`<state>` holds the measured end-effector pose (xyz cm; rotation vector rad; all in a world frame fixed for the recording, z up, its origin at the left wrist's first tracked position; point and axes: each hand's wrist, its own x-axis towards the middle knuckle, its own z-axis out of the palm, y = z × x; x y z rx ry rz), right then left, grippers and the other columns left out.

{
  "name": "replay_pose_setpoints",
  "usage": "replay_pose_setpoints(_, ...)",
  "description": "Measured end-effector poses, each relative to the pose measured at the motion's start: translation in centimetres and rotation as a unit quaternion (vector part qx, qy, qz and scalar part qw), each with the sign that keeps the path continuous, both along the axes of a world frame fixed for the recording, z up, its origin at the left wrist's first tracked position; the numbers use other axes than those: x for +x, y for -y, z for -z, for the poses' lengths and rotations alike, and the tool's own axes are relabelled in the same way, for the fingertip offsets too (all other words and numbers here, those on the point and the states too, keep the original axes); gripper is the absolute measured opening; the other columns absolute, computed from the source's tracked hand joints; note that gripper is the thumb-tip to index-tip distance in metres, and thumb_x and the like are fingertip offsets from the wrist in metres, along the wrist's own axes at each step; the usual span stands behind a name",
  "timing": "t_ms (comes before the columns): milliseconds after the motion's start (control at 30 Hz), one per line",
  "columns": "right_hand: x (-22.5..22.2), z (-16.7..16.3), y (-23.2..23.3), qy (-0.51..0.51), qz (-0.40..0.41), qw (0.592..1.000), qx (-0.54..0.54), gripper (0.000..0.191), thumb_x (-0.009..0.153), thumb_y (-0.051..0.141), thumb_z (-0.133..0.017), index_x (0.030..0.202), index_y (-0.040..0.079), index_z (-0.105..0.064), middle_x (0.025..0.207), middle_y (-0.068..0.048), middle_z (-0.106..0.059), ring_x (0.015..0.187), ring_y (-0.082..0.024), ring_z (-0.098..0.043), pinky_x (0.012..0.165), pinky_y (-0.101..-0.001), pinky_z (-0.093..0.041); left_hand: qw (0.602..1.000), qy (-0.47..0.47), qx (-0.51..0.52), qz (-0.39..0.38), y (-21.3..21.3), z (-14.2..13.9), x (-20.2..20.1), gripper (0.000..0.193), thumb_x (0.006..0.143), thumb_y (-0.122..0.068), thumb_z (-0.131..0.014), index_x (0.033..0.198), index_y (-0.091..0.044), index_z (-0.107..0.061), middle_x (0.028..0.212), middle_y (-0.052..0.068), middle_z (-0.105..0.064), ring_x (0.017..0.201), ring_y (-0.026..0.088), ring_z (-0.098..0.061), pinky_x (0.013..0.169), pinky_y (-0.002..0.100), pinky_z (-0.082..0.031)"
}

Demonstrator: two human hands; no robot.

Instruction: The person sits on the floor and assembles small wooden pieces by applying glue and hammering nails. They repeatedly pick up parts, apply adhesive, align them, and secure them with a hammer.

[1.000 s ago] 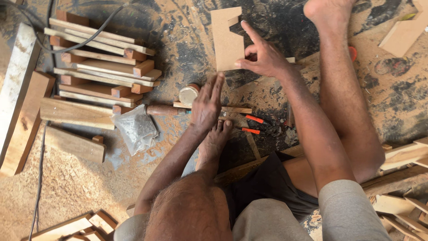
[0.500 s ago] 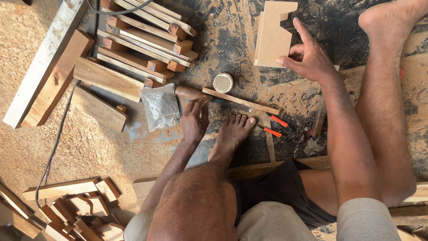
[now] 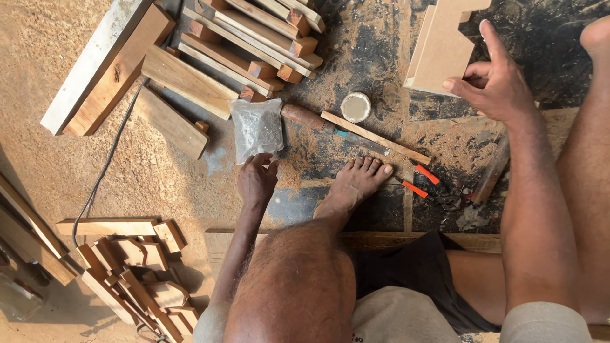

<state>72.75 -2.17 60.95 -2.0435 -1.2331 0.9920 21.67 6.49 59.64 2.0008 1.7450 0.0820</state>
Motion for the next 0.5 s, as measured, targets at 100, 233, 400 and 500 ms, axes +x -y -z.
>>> replay_pose_setpoints(100, 0.0, 0.6, 0.1, 0.005, -0.005, 1.0, 0.01, 0.112, 0.099, 0.041, -0.086, 0.176, 0.008, -0.011, 0.115, -0.017, -0.075, 0.11, -0.024, -0.074, 0.099, -0.0434, -0.062, 0.999, -0.016, 0.031, 0.026, 0.8, 1.2, -0.5, 0.028, 0.083, -0.024, -0.083, 0.103, -0.007, -0.072, 0.099, 0.01, -0.077, 0.075, 0.022, -0.074, 0.057, 0.037, -0.057)
replay_pose_setpoints(233, 0.0, 1.3, 0.3, 0.018, -0.012, 1.0, 0.014, 0.112, 0.099, 0.04, -0.086, 0.175, 0.008, -0.011, 0.115, -0.019, -0.076, 0.112, -0.026, -0.074, 0.101, -0.0458, -0.061, 0.995, -0.032, 0.094, 0.02, 1.3, 2.3, -0.9, 0.025, 0.087, -0.021, -0.081, 0.102, -0.006, -0.068, 0.096, 0.011, -0.076, 0.075, 0.023, -0.071, 0.056, 0.038, -0.056)
replay_pose_setpoints(400, 0.2, 1.9, 0.3, 0.019, -0.015, 0.999, 0.025, 0.11, 0.101, 0.04, -0.087, 0.175, 0.009, -0.012, 0.116, -0.019, -0.075, 0.116, -0.026, -0.075, 0.105, -0.045, -0.061, 0.976, 0.01, 0.215, 0.02, 0.9, 3.3, -0.6, 0.016, 0.098, -0.018, -0.076, 0.101, -0.006, -0.065, 0.093, 0.009, -0.074, 0.076, 0.023, -0.071, 0.063, 0.04, -0.056)
replay_pose_setpoints(500, 0.1, 2.0, 0.3, -0.008, -0.003, 1.0, 0.022, 0.112, 0.1, 0.04, -0.088, 0.176, 0.01, -0.011, 0.117, -0.019, -0.075, 0.116, -0.026, -0.075, 0.106, -0.0447, -0.061, 0.969, 0.07, 0.237, 0.026, 0.4, 3.1, -0.5, 0.007, 0.1, -0.014, -0.071, 0.103, -0.008, -0.068, 0.098, 0.009, -0.074, 0.082, 0.023, -0.072, 0.067, 0.038, -0.057)
